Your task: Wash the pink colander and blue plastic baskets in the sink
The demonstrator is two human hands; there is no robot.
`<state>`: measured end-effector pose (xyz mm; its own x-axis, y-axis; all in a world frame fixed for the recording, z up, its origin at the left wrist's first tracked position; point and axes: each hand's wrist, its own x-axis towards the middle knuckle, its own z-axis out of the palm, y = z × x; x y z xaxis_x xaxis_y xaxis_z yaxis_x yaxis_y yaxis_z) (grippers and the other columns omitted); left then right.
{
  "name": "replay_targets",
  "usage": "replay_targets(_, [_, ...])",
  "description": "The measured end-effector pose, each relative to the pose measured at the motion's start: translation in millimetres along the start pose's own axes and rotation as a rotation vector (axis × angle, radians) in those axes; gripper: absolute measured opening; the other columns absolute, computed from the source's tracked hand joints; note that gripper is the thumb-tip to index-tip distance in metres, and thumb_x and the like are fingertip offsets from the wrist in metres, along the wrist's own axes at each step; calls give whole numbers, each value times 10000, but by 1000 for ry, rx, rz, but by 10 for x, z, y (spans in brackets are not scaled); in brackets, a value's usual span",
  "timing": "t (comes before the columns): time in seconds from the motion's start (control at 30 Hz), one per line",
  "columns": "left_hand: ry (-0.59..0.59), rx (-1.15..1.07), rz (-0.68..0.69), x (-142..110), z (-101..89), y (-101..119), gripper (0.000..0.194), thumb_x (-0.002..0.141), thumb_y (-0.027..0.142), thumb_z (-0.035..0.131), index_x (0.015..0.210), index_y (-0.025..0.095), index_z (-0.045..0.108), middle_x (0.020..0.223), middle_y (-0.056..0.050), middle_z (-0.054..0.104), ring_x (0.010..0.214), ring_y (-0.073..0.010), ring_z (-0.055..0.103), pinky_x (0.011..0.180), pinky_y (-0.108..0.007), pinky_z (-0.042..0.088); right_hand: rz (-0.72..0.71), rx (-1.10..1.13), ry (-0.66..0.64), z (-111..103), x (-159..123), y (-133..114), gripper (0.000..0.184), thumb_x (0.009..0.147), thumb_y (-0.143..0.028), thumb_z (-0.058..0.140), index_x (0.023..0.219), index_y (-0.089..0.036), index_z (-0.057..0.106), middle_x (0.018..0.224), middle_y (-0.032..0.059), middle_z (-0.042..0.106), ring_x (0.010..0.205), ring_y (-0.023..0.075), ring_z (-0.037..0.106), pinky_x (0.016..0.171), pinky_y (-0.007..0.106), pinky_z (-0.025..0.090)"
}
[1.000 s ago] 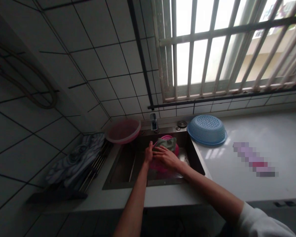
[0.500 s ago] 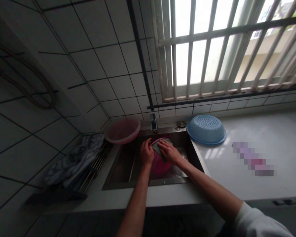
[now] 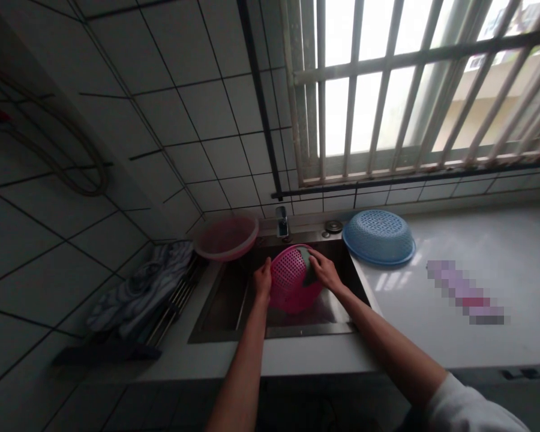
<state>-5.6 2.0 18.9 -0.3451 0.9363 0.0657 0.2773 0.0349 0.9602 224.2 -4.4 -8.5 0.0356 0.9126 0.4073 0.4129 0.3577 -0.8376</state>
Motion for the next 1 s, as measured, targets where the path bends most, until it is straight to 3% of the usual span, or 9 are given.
replay_targets(0.1, [-71, -70, 29, -41, 92, 11, 834, 648, 988, 527, 620, 161, 628, 584, -20, 558, 608, -162, 490, 563, -271, 353, -45, -21, -35, -32, -6, -3, 451, 1046, -326, 444, 1444, -256, 645, 1488, 72, 619, 1418, 268, 549, 1221, 515, 405])
replay_targets(0.27, [-151, -97, 111, -48, 188, 39, 833, 636, 995, 524, 635, 167, 618, 602, 1, 523, 648, -157, 472, 604, -268, 378, -457, -234, -328, 98, -215, -445, 454, 1019, -247, 548, 1451, -365, 626, 1533, 2, 580, 1523, 287, 399, 1278, 598, 248])
replay_targets(0.33, [-127, -53, 99, -33, 167, 25, 836, 628, 1005, 512, 595, 173, 589, 573, 11, 482, 635, -152, 451, 590, -268, 354, -511, -247, -379, 131, -246, -512, 472, 1020, -254, 561, 1473, -382, 599, 1559, -5, 553, 1532, 273, 383, 1281, 577, 252])
replay_targets(0.47, [-114, -44, 71, -28, 122, -21, 858, 638, 1018, 475, 615, 170, 598, 575, 8, 495, 613, -152, 451, 574, -272, 335, -251, -110, -185, 28, -114, -211, 443, 1040, -378, 529, 1469, -312, 616, 1571, 35, 539, 1516, 269, 415, 1271, 523, 308])
replay_targets(0.6, [-73, 99, 85, -63, 96, -5, 698, 872, 821, 478, 628, 179, 607, 600, -35, 575, 608, -182, 528, 593, -286, 373, 70, 111, -126, -94, 16, 197, 519, 1054, -543, 419, 1476, -306, 607, 1503, 29, 607, 1420, 257, 546, 1233, 494, 379])
replay_targets(0.73, [52, 342, 256, -106, 37, 83, 310, 1002, 311, 449, 947, 189, 729, 939, -109, 759, 874, -232, 691, 795, -305, 470, 50, 185, -180, -13, -24, 257, 608, 1039, -641, 396, 1467, -271, 619, 1534, 44, 576, 1457, 250, 504, 1270, 465, 313])
replay_targets(0.8, [78, 364, 280, -106, 7, 117, 337, 959, 180, 433, 1139, 210, 717, 1142, -115, 765, 1033, -229, 702, 897, -308, 474, 7, 192, -192, 49, -52, 213, 628, 1039, -654, 391, 1469, -256, 618, 1549, 60, 559, 1473, 244, 484, 1280, 456, 292])
replay_targets(0.9, [48, 408, 134, -66, -21, 123, 339, 963, 248, 456, 1149, 228, 738, 1164, -128, 769, 1022, -267, 713, 866, -335, 479, -49, 158, -214, 74, -56, 124, 613, 1059, -624, 375, 1491, -247, 593, 1565, 75, 542, 1481, 234, 473, 1275, 458, 306])
replay_targets(1.0, [-69, 415, -53, -1, -11, 81, 426, 972, 487, 488, 825, 204, 771, 889, -152, 771, 839, -305, 713, 724, -345, 454, -139, 31, -263, 41, -68, -45, 543, 1091, -526, 368, 1512, -245, 565, 1589, 84, 513, 1507, 239, 435, 1273, 503, 304])
